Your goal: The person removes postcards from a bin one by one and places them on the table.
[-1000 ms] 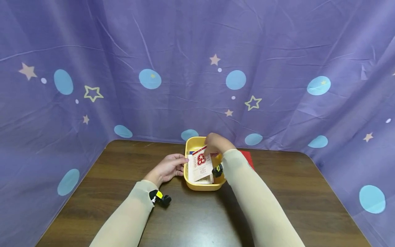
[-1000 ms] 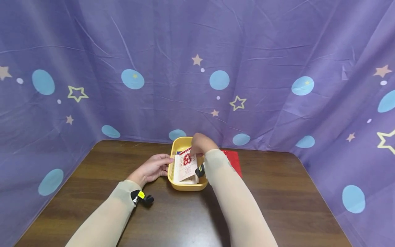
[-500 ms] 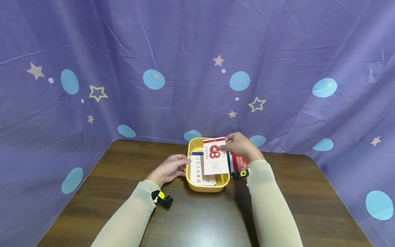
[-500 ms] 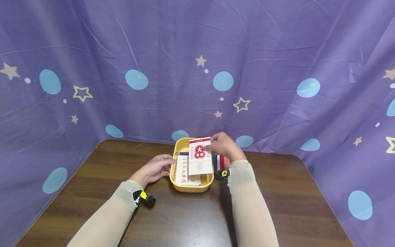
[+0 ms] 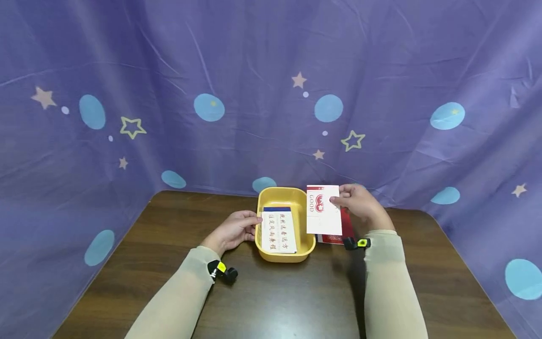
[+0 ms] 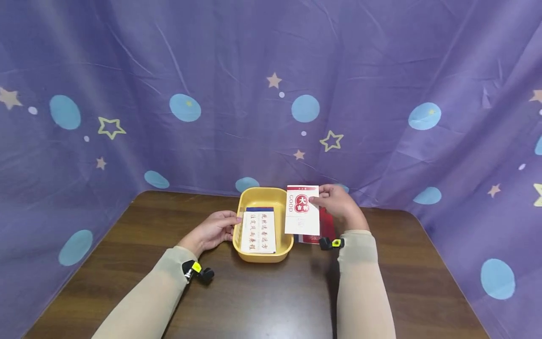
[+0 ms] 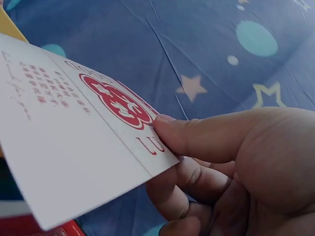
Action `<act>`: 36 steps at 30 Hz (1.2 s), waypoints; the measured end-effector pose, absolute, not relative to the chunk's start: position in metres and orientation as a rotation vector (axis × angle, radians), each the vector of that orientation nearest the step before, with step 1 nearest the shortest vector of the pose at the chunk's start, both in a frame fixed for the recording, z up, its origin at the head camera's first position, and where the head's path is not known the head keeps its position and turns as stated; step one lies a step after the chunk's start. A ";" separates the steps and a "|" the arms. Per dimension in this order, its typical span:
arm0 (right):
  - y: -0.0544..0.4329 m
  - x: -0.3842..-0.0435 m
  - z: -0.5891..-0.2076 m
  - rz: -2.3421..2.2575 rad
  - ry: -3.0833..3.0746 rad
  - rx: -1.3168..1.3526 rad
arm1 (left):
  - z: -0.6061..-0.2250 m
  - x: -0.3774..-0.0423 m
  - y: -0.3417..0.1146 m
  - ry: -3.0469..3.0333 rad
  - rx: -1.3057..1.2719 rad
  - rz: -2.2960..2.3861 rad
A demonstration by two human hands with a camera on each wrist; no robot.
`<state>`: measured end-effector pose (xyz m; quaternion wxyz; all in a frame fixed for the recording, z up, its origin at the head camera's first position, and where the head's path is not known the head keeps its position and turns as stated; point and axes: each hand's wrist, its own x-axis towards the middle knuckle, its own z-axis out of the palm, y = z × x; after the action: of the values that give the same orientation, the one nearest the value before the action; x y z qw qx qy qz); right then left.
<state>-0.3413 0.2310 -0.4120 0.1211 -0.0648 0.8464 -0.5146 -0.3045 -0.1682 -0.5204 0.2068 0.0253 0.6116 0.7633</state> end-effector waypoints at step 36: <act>0.292 -0.353 -0.478 -1.319 2.574 0.138 | -0.516 -0.303 -0.169 1.678 0.107 2.131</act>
<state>-0.3529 0.2924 -0.4782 0.1228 0.0472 0.8822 -0.4521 -0.3032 -0.1695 -0.5163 0.2120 0.0384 0.6040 0.7673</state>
